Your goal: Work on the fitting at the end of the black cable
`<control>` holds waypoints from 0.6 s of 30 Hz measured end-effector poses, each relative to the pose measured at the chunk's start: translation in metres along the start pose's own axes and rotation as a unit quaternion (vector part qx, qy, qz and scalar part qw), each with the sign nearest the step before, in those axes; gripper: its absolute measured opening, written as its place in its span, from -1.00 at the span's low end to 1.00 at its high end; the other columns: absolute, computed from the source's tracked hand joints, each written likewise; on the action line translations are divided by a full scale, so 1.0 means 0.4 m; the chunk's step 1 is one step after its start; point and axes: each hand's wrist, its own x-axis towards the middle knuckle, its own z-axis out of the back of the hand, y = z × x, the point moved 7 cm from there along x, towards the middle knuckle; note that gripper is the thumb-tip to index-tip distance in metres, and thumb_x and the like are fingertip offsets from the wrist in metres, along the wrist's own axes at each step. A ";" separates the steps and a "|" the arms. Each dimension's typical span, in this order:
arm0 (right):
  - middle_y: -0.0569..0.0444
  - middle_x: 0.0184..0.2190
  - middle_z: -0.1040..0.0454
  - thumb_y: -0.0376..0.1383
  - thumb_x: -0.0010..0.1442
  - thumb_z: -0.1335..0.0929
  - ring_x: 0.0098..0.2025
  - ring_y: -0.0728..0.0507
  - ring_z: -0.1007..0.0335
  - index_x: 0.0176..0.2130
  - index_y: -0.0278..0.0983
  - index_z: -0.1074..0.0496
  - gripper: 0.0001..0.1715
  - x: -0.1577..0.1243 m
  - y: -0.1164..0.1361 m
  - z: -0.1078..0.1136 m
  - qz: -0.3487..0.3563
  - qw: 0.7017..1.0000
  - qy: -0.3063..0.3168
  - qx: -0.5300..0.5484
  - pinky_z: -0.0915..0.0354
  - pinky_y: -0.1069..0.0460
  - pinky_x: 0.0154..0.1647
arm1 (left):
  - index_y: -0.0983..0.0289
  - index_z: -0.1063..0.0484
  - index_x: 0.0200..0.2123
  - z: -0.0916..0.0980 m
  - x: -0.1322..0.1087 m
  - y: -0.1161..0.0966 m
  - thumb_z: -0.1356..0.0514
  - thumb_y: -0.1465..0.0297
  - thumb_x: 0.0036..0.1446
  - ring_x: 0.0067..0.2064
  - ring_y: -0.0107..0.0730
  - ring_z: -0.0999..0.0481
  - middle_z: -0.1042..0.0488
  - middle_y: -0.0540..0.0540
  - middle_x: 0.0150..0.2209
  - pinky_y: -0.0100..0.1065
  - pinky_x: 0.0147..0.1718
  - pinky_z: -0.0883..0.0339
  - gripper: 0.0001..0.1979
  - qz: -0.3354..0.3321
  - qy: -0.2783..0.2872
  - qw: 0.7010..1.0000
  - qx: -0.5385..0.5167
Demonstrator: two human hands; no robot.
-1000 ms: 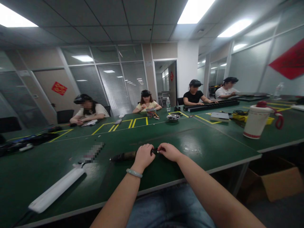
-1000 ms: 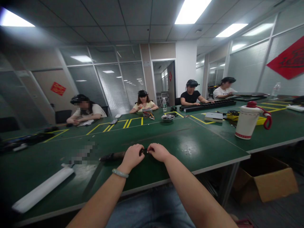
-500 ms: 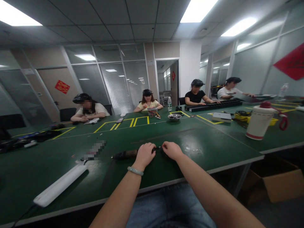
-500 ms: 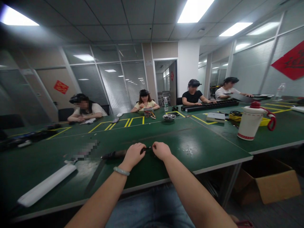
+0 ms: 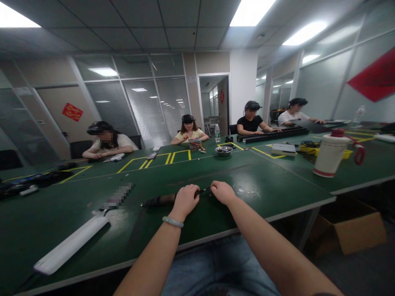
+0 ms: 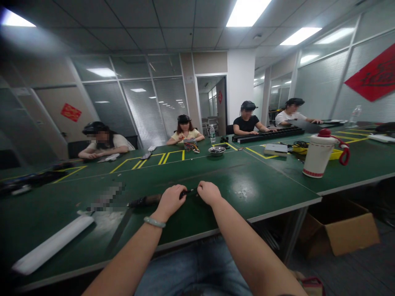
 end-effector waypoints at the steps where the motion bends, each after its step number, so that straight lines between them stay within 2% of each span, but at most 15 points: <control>1: 0.06 -0.29 -0.52 -0.32 0.23 -0.22 -0.26 -0.08 -0.38 -0.26 -0.23 -0.48 -0.75 0.000 0.003 -0.001 0.010 1.000 0.007 0.005 -0.12 0.08 -0.30 | 0.19 -0.39 -0.19 0.001 0.000 0.000 -0.15 0.46 0.13 -0.13 -0.29 -0.42 -0.45 0.06 -0.18 -0.29 -0.12 -0.21 -0.84 0.004 0.001 1.000 -0.002; 4: 0.08 -0.29 -0.50 -0.37 0.11 -0.31 -0.29 -0.05 -0.35 -0.27 -0.24 -0.48 -0.83 -0.005 0.018 -0.011 0.048 0.998 0.038 0.012 -0.11 0.10 -0.33 | 0.19 -0.39 -0.19 0.005 -0.002 0.000 -0.14 0.46 0.11 -0.13 -0.30 -0.42 -0.45 0.07 -0.18 -0.29 -0.11 -0.22 -0.82 0.010 0.004 1.000 -0.008; 7: 0.10 -0.31 -0.48 -0.40 0.03 -0.37 -0.32 -0.04 -0.34 -0.25 -0.24 -0.48 -0.79 -0.009 0.025 -0.022 0.069 0.996 0.050 0.015 -0.12 0.10 -0.34 | 0.20 -0.38 -0.20 0.007 -0.003 -0.002 -0.13 0.48 0.08 -0.14 -0.29 -0.42 -0.45 0.07 -0.19 -0.29 -0.11 -0.22 -0.81 0.011 0.000 1.000 -0.015; 14: 0.07 -0.24 -0.51 -0.52 0.00 -0.31 -0.25 -0.05 -0.40 -0.19 -0.24 -0.54 -0.61 -0.011 0.042 -0.018 0.123 0.990 0.034 0.052 -0.25 0.10 -0.20 | 0.20 -0.38 -0.20 0.006 -0.004 0.001 -0.13 0.48 0.08 -0.12 -0.26 -0.42 -0.45 0.08 -0.19 -0.26 -0.10 -0.22 -0.81 0.016 0.001 1.000 -0.026; 18: 0.08 -0.15 -0.53 -0.50 0.09 -0.29 -0.13 -0.07 -0.43 -0.10 -0.18 -0.53 -0.57 -0.018 0.068 0.010 0.146 0.987 0.002 0.069 -0.26 0.07 -0.06 | 0.20 -0.38 -0.19 0.003 -0.003 0.004 -0.14 0.48 0.09 -0.11 -0.26 -0.42 -0.45 0.10 -0.18 -0.26 -0.09 -0.22 -0.81 0.025 0.007 0.999 -0.029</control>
